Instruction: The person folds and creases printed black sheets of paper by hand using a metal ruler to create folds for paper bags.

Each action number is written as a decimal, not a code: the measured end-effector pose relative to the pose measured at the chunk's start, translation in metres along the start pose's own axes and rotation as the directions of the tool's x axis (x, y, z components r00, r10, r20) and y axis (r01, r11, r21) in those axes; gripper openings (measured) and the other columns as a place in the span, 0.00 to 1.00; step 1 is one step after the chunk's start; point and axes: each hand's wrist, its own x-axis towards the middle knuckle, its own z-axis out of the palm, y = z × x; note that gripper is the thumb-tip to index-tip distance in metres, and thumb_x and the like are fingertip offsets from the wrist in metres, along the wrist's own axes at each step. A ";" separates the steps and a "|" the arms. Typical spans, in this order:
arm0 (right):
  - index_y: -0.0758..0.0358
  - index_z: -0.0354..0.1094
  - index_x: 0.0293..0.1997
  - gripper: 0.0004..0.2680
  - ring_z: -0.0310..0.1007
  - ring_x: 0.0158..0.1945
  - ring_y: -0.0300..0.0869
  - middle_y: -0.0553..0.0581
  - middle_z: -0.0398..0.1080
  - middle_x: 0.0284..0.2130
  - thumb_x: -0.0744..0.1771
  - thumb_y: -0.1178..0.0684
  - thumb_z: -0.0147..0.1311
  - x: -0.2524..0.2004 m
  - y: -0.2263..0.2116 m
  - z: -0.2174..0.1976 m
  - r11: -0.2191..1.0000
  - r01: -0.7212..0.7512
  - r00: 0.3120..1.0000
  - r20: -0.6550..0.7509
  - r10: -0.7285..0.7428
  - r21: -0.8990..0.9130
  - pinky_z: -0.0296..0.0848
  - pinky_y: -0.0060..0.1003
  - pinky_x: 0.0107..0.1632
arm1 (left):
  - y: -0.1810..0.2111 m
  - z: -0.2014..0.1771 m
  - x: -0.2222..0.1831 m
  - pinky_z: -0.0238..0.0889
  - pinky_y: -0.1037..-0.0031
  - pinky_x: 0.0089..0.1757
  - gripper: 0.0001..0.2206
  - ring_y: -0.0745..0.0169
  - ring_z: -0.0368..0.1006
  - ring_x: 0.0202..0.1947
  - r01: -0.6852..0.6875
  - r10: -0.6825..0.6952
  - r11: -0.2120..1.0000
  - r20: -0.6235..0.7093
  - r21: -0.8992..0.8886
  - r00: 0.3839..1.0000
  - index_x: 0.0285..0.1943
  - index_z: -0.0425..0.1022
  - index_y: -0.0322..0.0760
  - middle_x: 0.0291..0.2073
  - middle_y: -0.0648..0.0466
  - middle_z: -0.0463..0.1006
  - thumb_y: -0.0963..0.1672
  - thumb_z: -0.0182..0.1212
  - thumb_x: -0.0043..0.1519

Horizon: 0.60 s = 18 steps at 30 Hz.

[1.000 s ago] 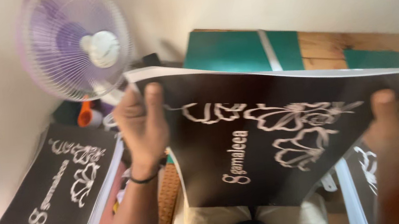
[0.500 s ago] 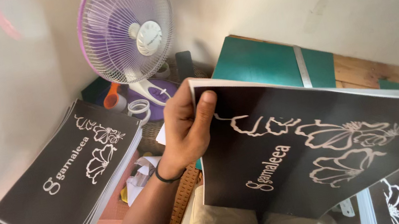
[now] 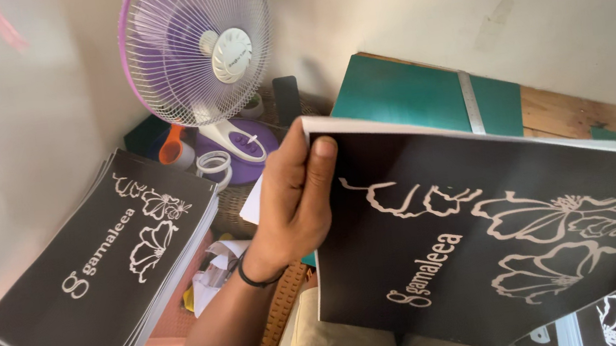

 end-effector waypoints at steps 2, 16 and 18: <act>0.63 0.69 0.58 0.15 0.61 0.35 0.39 0.57 0.67 0.36 0.68 0.48 0.60 0.003 -0.039 0.014 0.996 0.064 0.995 0.078 -0.069 0.056 0.61 0.38 0.36 | -0.011 -0.002 0.011 0.58 0.78 0.36 0.09 0.72 0.59 0.32 -0.030 0.032 0.995 -0.015 0.096 0.999 0.54 0.70 0.28 0.28 0.56 0.66 0.42 0.47 0.75; 0.70 0.65 0.62 0.22 0.67 0.59 0.62 0.72 0.69 0.55 0.65 0.50 0.67 0.047 0.022 0.254 0.629 0.760 0.625 0.450 -0.638 -0.164 0.67 0.51 0.61 | -0.392 0.033 0.066 0.69 0.61 0.46 0.11 0.44 0.78 0.45 0.323 -0.324 0.868 -0.062 0.378 0.944 0.52 0.73 0.27 0.42 0.40 0.81 0.41 0.60 0.64; 0.67 0.66 0.62 0.21 0.66 0.60 0.61 0.69 0.69 0.55 0.66 0.48 0.65 0.040 0.032 0.296 0.689 0.721 0.579 0.609 -0.543 -0.071 0.65 0.51 0.61 | -0.407 0.038 0.061 0.69 0.57 0.46 0.11 0.37 0.77 0.46 0.284 -0.296 0.850 -0.042 0.444 0.954 0.54 0.73 0.28 0.43 0.37 0.81 0.41 0.61 0.65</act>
